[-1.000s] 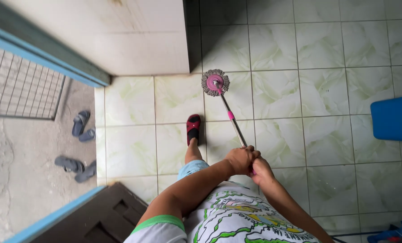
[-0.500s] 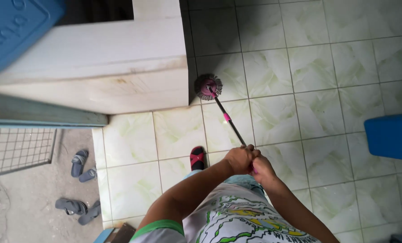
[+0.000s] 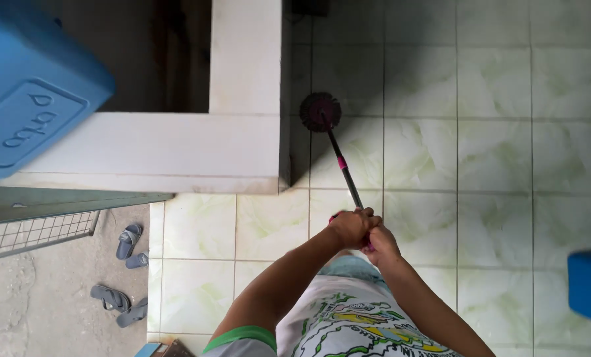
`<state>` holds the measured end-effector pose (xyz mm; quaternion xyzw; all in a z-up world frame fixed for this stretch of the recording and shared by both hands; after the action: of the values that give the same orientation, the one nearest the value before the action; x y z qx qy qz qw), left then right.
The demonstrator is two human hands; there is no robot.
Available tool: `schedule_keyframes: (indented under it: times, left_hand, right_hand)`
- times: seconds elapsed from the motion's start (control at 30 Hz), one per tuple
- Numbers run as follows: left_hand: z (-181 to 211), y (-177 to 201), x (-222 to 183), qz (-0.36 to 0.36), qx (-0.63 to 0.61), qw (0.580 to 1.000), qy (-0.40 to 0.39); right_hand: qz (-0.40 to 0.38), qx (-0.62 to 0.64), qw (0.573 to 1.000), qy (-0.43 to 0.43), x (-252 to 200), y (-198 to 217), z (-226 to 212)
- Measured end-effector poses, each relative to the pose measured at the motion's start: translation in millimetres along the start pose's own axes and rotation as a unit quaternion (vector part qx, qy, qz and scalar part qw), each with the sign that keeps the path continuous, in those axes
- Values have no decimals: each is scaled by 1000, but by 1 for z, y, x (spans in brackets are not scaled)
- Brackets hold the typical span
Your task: Mop the tiled floor in a water production facility.
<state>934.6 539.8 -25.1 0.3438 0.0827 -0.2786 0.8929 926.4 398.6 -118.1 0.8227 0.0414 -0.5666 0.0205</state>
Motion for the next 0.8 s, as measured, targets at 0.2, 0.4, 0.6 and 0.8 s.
schedule_keyframes:
  times: [0.2,0.4,0.6,0.8]
  left_hand:
    - [-42,64,89,5,-22,999,27]
    - [-95,149,160,45,-3,997,66]
    - [-141,255,206,56,-45,996,52]
    - [-191,273,226,103,-76,991,24]
  right_hand:
    - [-36,-40,998,43,53,-22,-108]
    - [-19,-2,999,34,40,-108,-242]
    - [-107,32,990,86,192,-120,-300]
    - [-33,32,997,65,165,-176,-347]
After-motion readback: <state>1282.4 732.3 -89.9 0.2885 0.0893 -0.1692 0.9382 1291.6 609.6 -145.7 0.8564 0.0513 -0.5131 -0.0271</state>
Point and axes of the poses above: each hand's wrist, its own x-axis towards the middle knuckle, its own y-axis out of the back of the hand, z = x × y, the point moved 2 cm from there along x, towards the middle knuckle, and after that the axes turned 11 degrees about -x, right-handed, at the moved point
